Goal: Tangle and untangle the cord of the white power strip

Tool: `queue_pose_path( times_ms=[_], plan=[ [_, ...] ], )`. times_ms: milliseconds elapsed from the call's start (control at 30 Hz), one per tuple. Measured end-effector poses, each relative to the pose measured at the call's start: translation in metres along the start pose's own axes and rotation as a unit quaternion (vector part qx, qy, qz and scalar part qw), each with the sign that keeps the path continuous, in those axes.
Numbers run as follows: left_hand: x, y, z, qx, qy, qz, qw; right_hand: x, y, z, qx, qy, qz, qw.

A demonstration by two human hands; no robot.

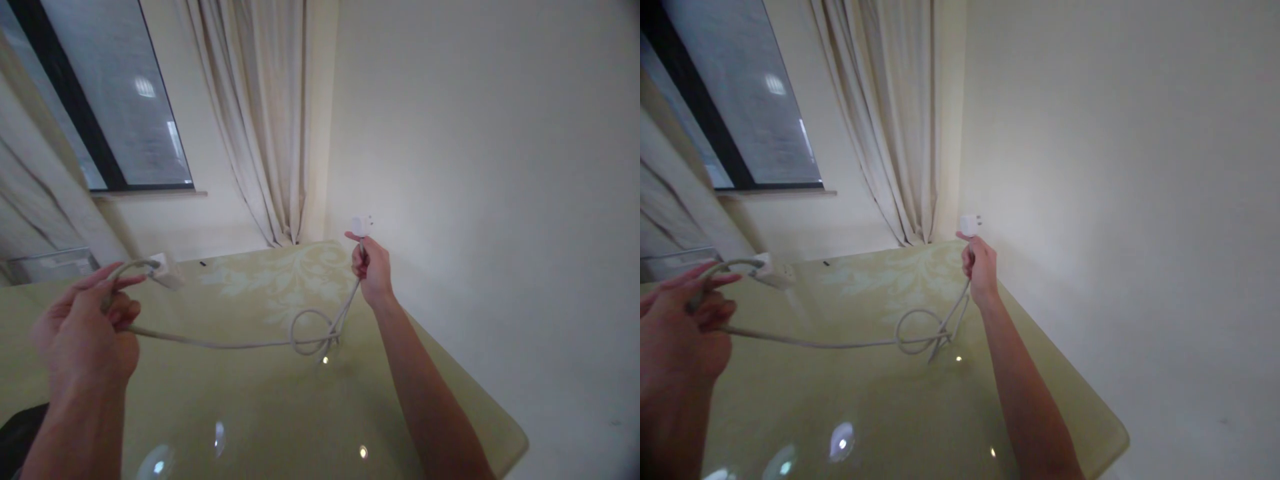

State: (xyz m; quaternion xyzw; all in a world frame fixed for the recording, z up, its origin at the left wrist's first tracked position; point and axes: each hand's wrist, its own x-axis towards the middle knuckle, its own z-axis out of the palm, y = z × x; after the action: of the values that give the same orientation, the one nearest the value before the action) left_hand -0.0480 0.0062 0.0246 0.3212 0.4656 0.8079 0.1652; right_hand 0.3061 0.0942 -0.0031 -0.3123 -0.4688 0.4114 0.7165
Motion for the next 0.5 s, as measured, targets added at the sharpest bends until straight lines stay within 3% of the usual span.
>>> queue_pose_path(
  times_ms=[167,300,367,500],
  plan=[
    [-0.038,-0.003,0.029,-0.025,-0.164,0.024,0.986,-0.031,-0.003,0.035,-0.081,-0.213,0.077,0.971],
    [-0.067,-0.01,0.047,-0.06,-0.186,0.028,0.98,-0.048,0.005,0.049,-0.178,-0.378,0.081,0.905],
    [-0.079,-0.012,0.053,-0.071,-0.194,0.023,0.978,-0.054,0.01,0.056,-0.214,-0.398,0.061,0.89],
    [-0.096,-0.016,0.058,-0.038,-0.235,-0.01,0.971,-0.065,0.022,0.068,-0.24,-0.338,0.016,0.91]
  ],
)
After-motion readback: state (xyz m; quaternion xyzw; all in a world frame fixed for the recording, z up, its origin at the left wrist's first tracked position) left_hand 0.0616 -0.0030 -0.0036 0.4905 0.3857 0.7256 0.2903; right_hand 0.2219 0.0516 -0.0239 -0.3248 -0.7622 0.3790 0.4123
